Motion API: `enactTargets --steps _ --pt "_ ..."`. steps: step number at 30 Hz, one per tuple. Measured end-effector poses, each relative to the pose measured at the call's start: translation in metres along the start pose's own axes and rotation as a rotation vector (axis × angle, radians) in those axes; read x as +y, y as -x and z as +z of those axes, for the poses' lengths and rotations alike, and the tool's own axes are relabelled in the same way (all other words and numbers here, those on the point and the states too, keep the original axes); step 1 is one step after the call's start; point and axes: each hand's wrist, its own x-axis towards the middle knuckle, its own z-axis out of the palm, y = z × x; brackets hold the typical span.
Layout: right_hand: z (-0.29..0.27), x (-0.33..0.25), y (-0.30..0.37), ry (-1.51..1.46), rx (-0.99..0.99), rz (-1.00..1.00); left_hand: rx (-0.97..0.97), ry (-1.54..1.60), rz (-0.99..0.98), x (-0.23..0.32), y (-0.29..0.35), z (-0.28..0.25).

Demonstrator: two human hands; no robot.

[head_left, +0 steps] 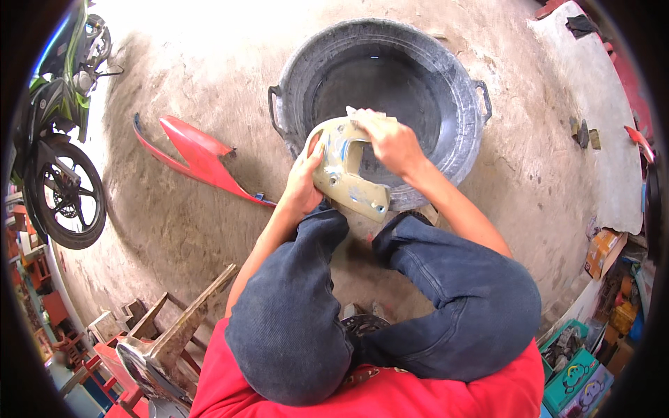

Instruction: The person sands a plastic motorcycle fairing part by hand using sandpaper, frequently dipping the sandpaper into a bucket of water.

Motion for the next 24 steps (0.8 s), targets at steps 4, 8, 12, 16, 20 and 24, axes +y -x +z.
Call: enactTargets --steps 4,8,12,16,20,24 --pt "0.007 -0.030 0.011 0.066 -0.032 -0.231 0.010 0.025 -0.020 0.003 0.006 -0.003" --pt "-0.007 0.001 -0.008 -0.011 -0.005 0.039 0.009 0.014 -0.019 0.000 0.003 0.000" --pt "0.009 -0.031 0.011 0.056 -0.008 -0.162 0.026 0.022 -0.038 0.003 0.006 -0.001" --pt "0.000 -0.004 -0.006 -0.034 -0.031 0.031 0.014 -0.012 -0.022 0.002 0.000 0.000" --pt "0.005 -0.016 0.004 0.123 0.001 -0.178 -0.019 -0.002 -0.001 0.004 0.004 0.002" --pt "0.003 -0.020 0.008 -0.030 -0.037 -0.110 0.009 0.003 -0.024 0.001 0.006 -0.004"
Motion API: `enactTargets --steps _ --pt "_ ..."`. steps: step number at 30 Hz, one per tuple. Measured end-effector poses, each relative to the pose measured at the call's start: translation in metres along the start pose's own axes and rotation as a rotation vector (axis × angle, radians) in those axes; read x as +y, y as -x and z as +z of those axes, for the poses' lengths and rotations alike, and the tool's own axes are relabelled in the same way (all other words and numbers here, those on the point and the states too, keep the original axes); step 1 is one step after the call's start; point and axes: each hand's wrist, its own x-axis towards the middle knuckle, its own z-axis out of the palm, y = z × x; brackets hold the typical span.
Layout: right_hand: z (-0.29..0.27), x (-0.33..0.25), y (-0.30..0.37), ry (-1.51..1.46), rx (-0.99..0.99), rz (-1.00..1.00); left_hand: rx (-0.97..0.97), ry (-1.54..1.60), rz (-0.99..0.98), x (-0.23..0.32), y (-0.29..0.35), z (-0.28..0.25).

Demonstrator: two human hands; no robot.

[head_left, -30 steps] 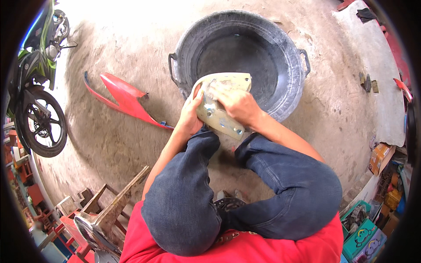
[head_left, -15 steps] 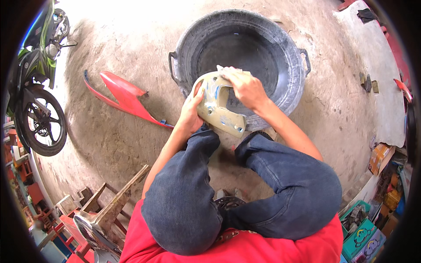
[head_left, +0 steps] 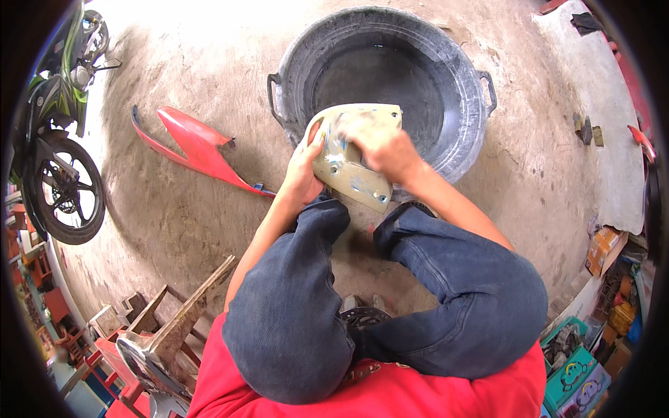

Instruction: The person sands a plastic motorcycle fairing part by hand using sandpaper, frequently dipping the sandpaper into a bucket of water.

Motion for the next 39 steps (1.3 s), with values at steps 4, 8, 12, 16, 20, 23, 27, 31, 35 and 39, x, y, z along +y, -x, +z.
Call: enactTargets --steps 4,8,12,16,20,23,27,31,35,39 --pt "0.001 0.014 0.001 0.073 0.009 0.107 -0.031 -0.023 0.022 0.000 -0.003 0.002" --pt "0.004 -0.014 0.002 0.076 0.014 -0.132 -0.017 0.025 0.005 0.000 0.000 -0.004" --pt "-0.002 0.013 -0.008 0.022 0.053 0.066 0.011 0.003 0.010 -0.001 -0.003 0.002" --pt "0.005 -0.011 0.003 0.084 -0.012 -0.114 -0.042 0.031 0.017 0.001 -0.002 -0.002" --pt "-0.008 0.019 -0.007 0.023 0.051 0.186 -0.011 0.018 0.014 -0.002 -0.001 0.003" --pt "-0.001 0.009 0.008 0.155 -0.018 -0.019 -0.017 0.018 0.025 -0.001 -0.004 -0.001" --pt "-0.010 0.016 0.013 0.115 -0.079 -0.047 0.001 -0.003 0.027 -0.001 -0.004 -0.001" --pt "-0.013 0.016 0.018 0.091 0.014 0.108 0.002 -0.007 0.010 0.000 -0.003 0.003" --pt "-0.009 -0.005 0.012 0.065 -0.029 -0.155 -0.042 0.024 0.010 0.002 0.000 -0.002" --pt "-0.017 0.026 0.002 0.004 0.053 0.179 -0.011 -0.002 0.020 -0.001 -0.003 0.004"
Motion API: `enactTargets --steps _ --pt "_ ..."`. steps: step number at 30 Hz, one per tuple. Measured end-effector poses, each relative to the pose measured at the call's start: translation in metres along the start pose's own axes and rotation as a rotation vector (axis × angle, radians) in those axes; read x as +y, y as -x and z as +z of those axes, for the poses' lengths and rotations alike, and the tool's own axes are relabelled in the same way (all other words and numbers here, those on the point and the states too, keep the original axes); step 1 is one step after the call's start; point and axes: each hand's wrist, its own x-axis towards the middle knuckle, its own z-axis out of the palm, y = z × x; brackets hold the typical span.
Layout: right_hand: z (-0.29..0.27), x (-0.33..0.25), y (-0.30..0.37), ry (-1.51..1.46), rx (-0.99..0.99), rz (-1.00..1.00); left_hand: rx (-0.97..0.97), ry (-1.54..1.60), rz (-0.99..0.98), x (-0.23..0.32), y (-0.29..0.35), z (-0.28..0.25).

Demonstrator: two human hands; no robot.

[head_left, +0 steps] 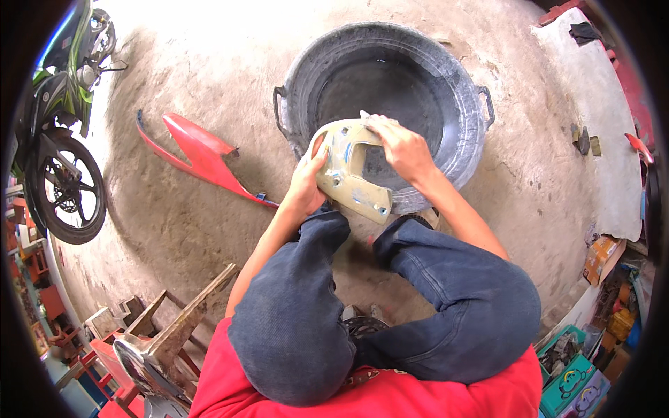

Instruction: The person sands a plastic motorcycle fairing part by hand using sandpaper, frequently dipping the sandpaper into a bucket of water.

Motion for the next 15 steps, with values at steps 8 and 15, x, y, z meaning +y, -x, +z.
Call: enactTargets --steps 8,15 --pt "-0.002 -0.007 -0.011 -0.022 -0.079 0.019 0.000 -0.028 0.014 0.001 -0.001 -0.003" --pt "0.007 -0.021 0.019 0.059 -0.122 -0.205 0.009 -0.021 -0.016 0.003 0.002 -0.003"
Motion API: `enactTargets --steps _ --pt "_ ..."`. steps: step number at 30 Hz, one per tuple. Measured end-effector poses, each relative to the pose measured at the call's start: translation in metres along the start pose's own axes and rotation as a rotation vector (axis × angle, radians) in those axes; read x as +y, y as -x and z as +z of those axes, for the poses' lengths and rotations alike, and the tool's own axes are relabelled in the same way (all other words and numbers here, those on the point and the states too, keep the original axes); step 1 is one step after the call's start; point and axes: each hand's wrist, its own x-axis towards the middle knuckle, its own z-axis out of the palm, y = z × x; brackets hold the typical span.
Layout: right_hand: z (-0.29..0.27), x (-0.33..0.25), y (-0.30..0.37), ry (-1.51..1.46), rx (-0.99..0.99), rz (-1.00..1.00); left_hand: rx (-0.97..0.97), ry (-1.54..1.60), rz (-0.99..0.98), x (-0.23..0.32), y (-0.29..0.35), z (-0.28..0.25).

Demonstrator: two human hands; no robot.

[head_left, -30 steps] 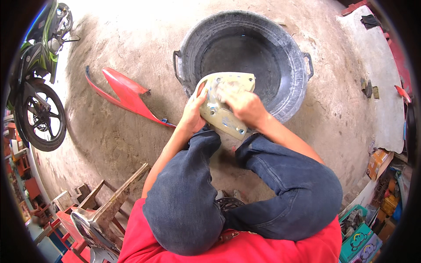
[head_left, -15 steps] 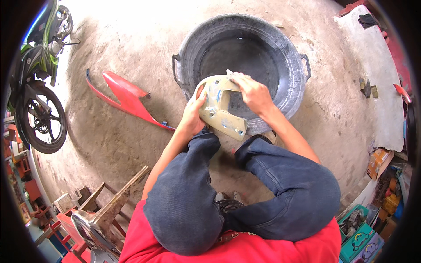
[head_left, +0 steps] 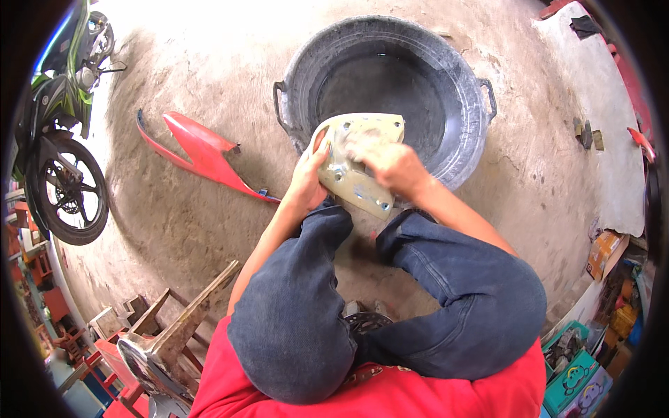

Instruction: The person sands a plastic motorcycle fairing part by hand using sandpaper, frequently dipping the sandpaper into a bucket of water.

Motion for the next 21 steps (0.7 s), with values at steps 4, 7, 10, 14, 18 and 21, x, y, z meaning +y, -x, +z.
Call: enactTargets --steps 4,7,10,14,18,21 --pt "-0.002 0.026 0.003 -0.034 0.060 0.153 0.019 -0.017 0.004 -0.003 -0.005 0.002" --pt "0.000 0.009 0.007 -0.002 0.074 0.024 -0.018 0.021 0.004 -0.002 -0.001 -0.001" --pt "-0.005 0.018 0.004 -0.018 0.030 0.100 -0.017 0.021 -0.005 0.000 0.000 -0.001" --pt "0.000 0.029 0.010 0.020 0.124 0.180 0.013 0.006 0.001 0.001 -0.003 0.003" --pt "-0.005 0.009 0.013 0.018 0.108 0.063 0.018 0.013 -0.015 -0.001 0.001 -0.001" --pt "-0.008 0.033 0.016 -0.075 0.075 0.270 0.020 0.011 -0.006 -0.002 -0.003 0.004"
